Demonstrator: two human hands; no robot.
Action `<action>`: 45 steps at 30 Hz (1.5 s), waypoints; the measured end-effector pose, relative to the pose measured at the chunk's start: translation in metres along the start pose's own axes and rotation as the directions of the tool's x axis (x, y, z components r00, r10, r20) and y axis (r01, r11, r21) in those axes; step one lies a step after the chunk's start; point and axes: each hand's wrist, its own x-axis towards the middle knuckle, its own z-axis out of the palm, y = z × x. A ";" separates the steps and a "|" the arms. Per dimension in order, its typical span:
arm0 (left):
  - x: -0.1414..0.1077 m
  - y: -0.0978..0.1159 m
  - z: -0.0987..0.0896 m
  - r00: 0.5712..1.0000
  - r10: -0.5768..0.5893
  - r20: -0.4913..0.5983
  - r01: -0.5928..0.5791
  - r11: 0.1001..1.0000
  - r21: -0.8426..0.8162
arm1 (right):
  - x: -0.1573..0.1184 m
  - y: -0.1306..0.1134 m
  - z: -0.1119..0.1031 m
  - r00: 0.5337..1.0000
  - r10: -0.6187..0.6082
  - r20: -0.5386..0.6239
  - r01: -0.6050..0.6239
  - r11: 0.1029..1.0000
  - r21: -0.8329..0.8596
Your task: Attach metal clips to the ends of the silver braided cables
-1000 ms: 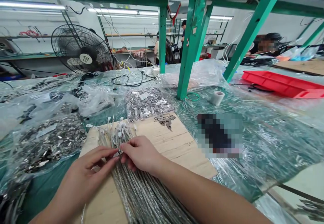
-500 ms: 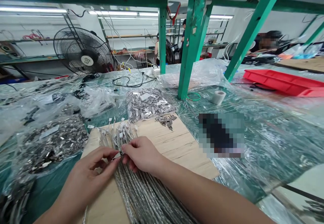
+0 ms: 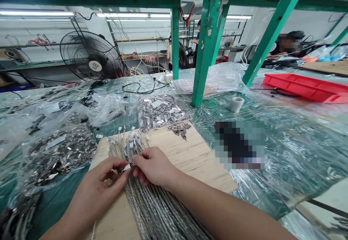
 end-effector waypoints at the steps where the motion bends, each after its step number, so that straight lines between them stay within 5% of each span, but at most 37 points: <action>1: 0.000 0.000 0.000 1.000 -0.004 0.006 0.004 1.000 -0.003 | 0.000 0.000 0.000 1.000 0.001 0.001 -0.001 1.000 0.002; 16: 0.000 -0.002 -0.001 1.000 0.021 0.008 -0.021 1.000 0.007 | -0.001 0.000 0.000 1.000 0.004 0.012 -0.004 1.000 -0.005; 24: -0.001 -0.007 0.001 0.990 0.137 -0.022 -0.138 0.990 -0.042 | -0.003 -0.001 0.001 0.999 -0.038 0.022 0.039 0.999 -0.016; 26: 0.000 -0.005 0.000 0.997 0.080 -0.010 -0.080 0.993 -0.083 | -0.003 -0.001 0.001 0.999 -0.041 0.035 0.040 0.999 0.011; 29: 0.003 -0.002 -0.002 0.985 -0.148 0.087 0.167 0.947 -0.274 | -0.002 -0.001 -0.001 0.998 -0.045 0.037 0.043 0.996 0.077; 31: 0.005 0.000 -0.004 0.930 -0.262 0.256 0.350 0.843 -0.409 | -0.001 -0.001 -0.002 0.999 -0.048 0.025 0.045 0.993 0.107; 34: 0.007 0.000 -0.007 0.842 -0.261 0.471 0.495 0.721 -0.485 | 0.000 -0.001 -0.003 0.998 -0.047 0.031 0.043 0.991 0.125; 39: 0.007 -0.002 -0.013 0.794 -0.268 0.545 0.580 0.602 -0.548 | -0.001 -0.002 -0.004 0.997 -0.053 0.063 0.043 0.987 0.153; 45: 0.006 -0.001 -0.013 0.808 -0.327 0.489 0.559 0.689 -0.462 | -0.002 -0.003 -0.004 0.997 -0.035 0.067 0.023 0.985 0.173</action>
